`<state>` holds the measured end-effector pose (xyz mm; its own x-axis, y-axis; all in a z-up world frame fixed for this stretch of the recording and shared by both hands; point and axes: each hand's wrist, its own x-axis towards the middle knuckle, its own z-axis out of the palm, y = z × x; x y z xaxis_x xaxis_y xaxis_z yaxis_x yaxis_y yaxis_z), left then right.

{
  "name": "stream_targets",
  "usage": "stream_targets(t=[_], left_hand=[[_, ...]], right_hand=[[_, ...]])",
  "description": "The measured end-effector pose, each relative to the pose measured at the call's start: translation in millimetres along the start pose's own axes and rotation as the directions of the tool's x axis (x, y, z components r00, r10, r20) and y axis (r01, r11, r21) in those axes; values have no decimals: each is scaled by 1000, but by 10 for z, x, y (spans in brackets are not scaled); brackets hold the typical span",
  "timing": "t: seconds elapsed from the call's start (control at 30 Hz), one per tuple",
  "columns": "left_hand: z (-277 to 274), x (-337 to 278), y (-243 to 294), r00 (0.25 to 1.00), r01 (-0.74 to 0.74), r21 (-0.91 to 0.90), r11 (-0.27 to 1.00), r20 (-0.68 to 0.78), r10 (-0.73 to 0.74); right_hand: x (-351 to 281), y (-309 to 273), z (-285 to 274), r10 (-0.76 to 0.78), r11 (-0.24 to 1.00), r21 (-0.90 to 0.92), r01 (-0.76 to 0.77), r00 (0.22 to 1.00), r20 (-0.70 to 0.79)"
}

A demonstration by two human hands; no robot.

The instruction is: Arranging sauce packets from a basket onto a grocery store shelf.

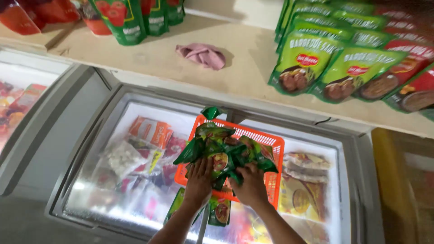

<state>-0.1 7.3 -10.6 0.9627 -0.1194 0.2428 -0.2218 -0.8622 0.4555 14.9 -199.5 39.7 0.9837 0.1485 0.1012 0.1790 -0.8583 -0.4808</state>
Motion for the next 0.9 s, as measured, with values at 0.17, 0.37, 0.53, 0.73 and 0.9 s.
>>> stream_targets(t=[0.17, 0.37, 0.53, 0.73, 0.9], left_hand=[[-84, 84, -61, 999, -33, 54, 998, -8, 33], [-360, 252, -143, 996, -69, -127, 989, 53, 77], [-480, 270, -305, 985, -104, -263, 959, 105, 136], [-1145, 555, -77, 942, -322, -490, 810, -80, 326], [-1888, 1040, 273, 719, -664, -474, 579, -192, 668]], right_hand=[[78, -154, 83, 95, 994, -46, -95, 995, -7], [72, -249, 323, 141, 978, -130, -163, 976, -165], [79, -462, 265, 254, 954, -90, -286, 931, -261], [181, -599, -26, 660, 613, 613, -499, 749, -51], [238, -789, -233, 280, -292, 938, -187, 921, 271]])
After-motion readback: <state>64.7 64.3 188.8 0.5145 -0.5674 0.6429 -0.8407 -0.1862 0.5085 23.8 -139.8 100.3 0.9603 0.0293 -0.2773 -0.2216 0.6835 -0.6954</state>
